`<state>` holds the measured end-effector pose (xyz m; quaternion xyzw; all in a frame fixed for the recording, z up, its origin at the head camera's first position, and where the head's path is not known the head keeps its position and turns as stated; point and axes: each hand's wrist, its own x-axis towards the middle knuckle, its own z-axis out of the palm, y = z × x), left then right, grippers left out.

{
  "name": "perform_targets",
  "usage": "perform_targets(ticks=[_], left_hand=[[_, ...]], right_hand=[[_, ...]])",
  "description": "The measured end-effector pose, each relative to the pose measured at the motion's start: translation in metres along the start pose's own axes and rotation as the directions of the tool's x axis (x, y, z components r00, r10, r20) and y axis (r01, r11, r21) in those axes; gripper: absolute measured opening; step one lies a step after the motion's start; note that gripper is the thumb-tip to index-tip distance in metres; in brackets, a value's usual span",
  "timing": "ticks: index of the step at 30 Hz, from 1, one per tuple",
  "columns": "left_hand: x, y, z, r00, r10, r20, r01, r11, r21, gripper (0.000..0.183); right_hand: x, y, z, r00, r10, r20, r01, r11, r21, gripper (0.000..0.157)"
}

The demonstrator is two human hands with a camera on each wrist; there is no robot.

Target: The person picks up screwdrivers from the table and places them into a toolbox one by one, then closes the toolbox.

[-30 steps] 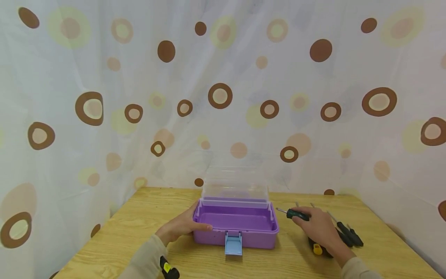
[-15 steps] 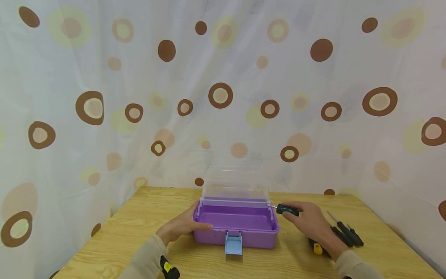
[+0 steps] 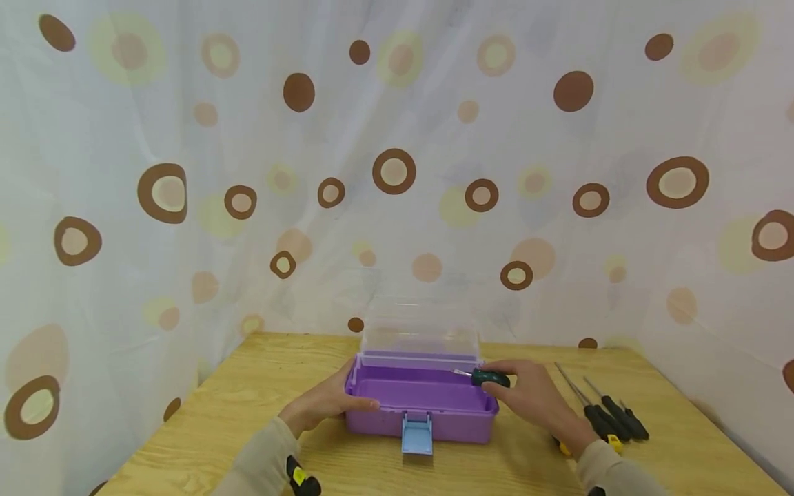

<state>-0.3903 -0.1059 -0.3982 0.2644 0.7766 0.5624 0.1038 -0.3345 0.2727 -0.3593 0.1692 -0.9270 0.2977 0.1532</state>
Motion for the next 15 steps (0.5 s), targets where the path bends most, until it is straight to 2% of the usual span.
perform_targets(ticks=[9, 12, 15], left_hand=[[0.000, 0.000, 0.001, 1.000, -0.005, -0.007, 0.005, 1.000, 0.012, 0.115], [-0.001, 0.001, 0.000, 1.000, -0.004, -0.009, 0.005, 1.000, 0.016, 0.115], [-0.001, 0.000, 0.000, 1.000, -0.001, -0.007, 0.001, 1.000, 0.012, 0.115]], right_hand=[[0.004, -0.005, 0.013, 0.999, 0.006, 0.050, -0.006, 1.000, 0.001, 0.033], [0.003, -0.007, 0.015, 0.997, 0.026, 0.073, -0.029, 0.999, 0.036, 0.034], [0.004, -0.006, 0.018, 0.994, 0.036, 0.103, -0.047, 0.992, 0.113, 0.034]])
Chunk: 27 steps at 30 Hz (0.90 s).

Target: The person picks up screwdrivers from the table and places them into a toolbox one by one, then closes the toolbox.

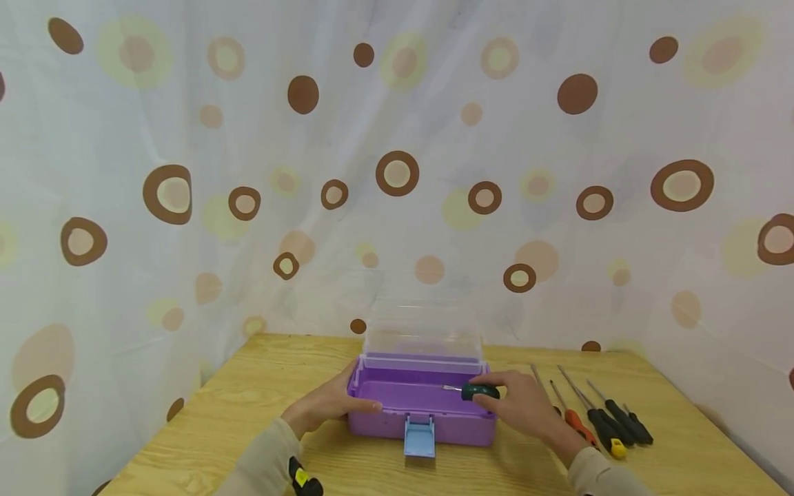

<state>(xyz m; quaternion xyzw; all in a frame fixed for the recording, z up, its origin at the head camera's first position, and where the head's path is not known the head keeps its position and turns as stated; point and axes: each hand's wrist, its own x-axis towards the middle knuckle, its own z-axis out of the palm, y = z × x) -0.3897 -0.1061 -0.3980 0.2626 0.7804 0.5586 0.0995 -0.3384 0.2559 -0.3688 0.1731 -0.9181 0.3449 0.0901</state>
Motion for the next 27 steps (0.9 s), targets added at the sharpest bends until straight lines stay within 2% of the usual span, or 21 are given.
perform_targets(ticks=[5, 12, 20, 27], left_hand=[[0.000, -0.003, 0.000, 1.000, -0.002, 0.001, 0.002, 1.000, -0.002, 0.116], [0.001, -0.003, 0.001, 1.000, -0.005, 0.000, 0.005, 1.000, -0.001, 0.115], [0.001, -0.001, 0.000, 1.000, 0.002, 0.003, -0.002, 1.000, -0.007, 0.115], [0.001, -0.001, 0.000, 1.000, 0.002, 0.002, -0.002, 1.000, -0.018, 0.113]], right_hand=[[0.002, 0.003, 0.005, 0.999, -0.034, 0.022, 0.033, 0.999, 0.035, 0.034], [0.003, 0.002, 0.009, 0.994, -0.108, 0.027, 0.109, 0.994, -0.033, 0.034], [0.004, -0.002, 0.004, 0.990, -0.142, -0.012, 0.142, 0.990, 0.014, 0.026], [0.003, -0.003, -0.002, 0.985, -0.172, -0.035, 0.171, 0.985, -0.018, 0.026]])
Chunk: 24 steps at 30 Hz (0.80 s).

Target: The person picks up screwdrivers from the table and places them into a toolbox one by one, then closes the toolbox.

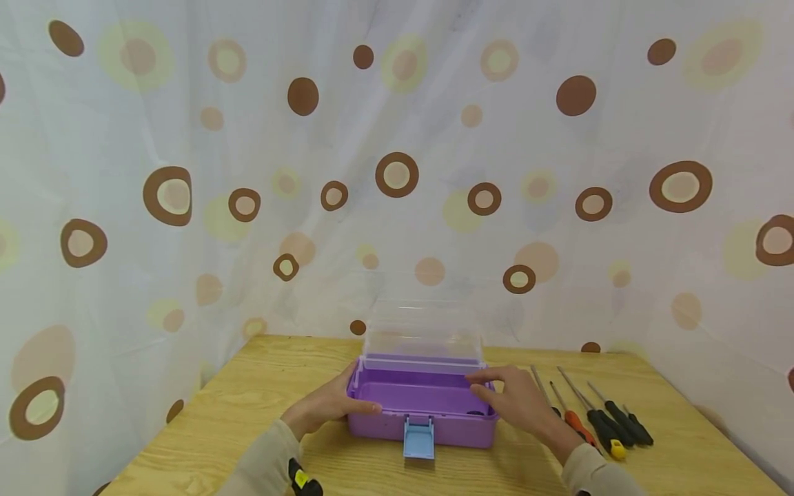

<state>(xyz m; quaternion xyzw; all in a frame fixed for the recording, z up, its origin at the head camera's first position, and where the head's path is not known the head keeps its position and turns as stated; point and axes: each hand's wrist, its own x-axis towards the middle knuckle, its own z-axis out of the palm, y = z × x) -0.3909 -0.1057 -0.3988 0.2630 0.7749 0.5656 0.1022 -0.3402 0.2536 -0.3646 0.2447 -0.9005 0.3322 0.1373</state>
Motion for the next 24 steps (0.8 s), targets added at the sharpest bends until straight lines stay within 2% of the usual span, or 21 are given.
perform_targets(ticks=[8, 15, 24], left_hand=[[-0.001, -0.001, 0.000, 1.000, -0.006, -0.002, 0.006, 1.000, -0.005, 0.115], [0.000, 0.000, -0.001, 1.000, -0.003, -0.005, 0.003, 1.000, 0.008, 0.116], [0.000, -0.001, 0.000, 1.000, 0.005, 0.000, -0.005, 0.999, -0.033, 0.117]], right_hand=[[-0.001, 0.002, -0.002, 1.000, 0.002, -0.003, -0.002, 1.000, -0.009, 0.026], [-0.002, 0.002, -0.006, 0.998, 0.068, -0.002, -0.068, 0.998, -0.004, 0.027], [-0.008, 0.001, -0.010, 0.997, 0.076, -0.033, -0.077, 0.997, -0.023, 0.028]])
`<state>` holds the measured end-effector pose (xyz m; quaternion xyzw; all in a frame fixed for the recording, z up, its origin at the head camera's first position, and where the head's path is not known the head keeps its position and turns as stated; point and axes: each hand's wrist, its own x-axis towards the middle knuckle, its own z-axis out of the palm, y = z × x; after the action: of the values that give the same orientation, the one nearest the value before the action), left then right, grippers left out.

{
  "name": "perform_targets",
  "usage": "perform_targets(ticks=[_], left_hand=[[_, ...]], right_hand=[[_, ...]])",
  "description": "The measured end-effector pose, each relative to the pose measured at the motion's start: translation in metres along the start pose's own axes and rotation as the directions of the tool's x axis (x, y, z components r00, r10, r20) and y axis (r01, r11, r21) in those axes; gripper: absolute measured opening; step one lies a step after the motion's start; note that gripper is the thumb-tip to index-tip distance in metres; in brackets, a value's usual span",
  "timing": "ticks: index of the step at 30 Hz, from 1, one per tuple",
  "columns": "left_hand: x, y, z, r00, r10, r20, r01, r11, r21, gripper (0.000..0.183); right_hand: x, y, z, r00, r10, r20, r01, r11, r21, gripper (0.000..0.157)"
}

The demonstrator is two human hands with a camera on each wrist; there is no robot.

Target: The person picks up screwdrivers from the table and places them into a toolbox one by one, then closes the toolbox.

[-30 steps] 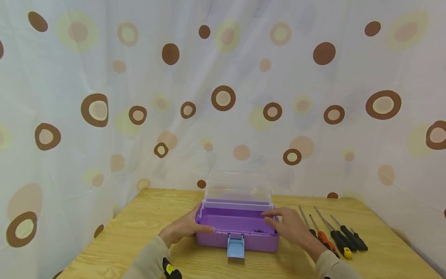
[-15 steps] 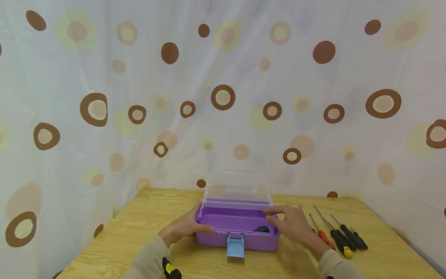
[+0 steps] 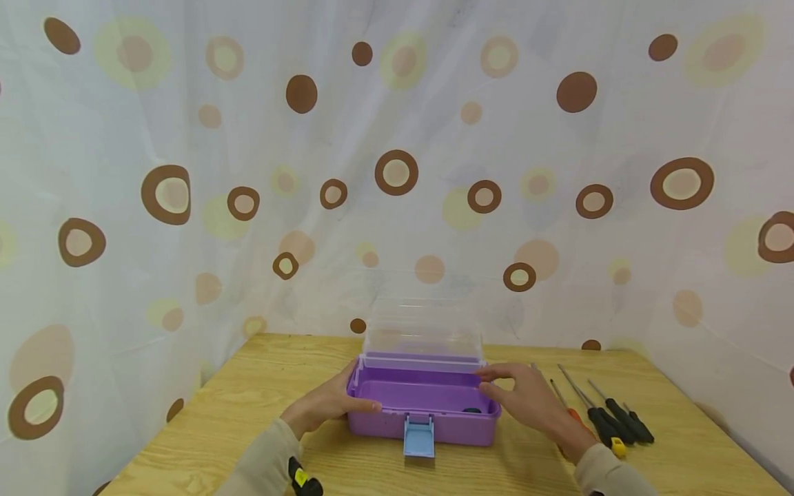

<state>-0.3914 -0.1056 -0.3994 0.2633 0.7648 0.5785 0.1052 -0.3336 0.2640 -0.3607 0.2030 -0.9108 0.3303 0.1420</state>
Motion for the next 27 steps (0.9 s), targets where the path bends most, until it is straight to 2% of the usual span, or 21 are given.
perform_targets(ticks=[6, 13, 18, 27], left_hand=[[-0.001, 0.000, 0.000, 1.000, 0.002, 0.001, -0.002, 1.000, 0.004, 0.115], [-0.002, 0.001, 0.000, 1.000, -0.002, -0.005, 0.002, 1.000, 0.011, 0.115], [-0.002, 0.000, 0.000, 1.000, -0.006, -0.012, 0.007, 1.000, 0.015, 0.116], [-0.001, 0.000, 0.001, 1.000, 0.002, -0.006, -0.002, 1.000, 0.015, 0.116]], right_hand=[[-0.004, 0.005, -0.003, 1.000, 0.018, -0.019, -0.018, 1.000, -0.009, 0.029], [-0.010, 0.008, -0.009, 0.999, 0.032, -0.024, -0.034, 0.996, -0.081, 0.034], [-0.011, 0.010, -0.011, 1.000, 0.021, -0.009, -0.021, 0.998, -0.058, 0.033], [-0.017, 0.020, -0.015, 0.999, 0.018, -0.041, -0.020, 0.997, -0.070, 0.032]])
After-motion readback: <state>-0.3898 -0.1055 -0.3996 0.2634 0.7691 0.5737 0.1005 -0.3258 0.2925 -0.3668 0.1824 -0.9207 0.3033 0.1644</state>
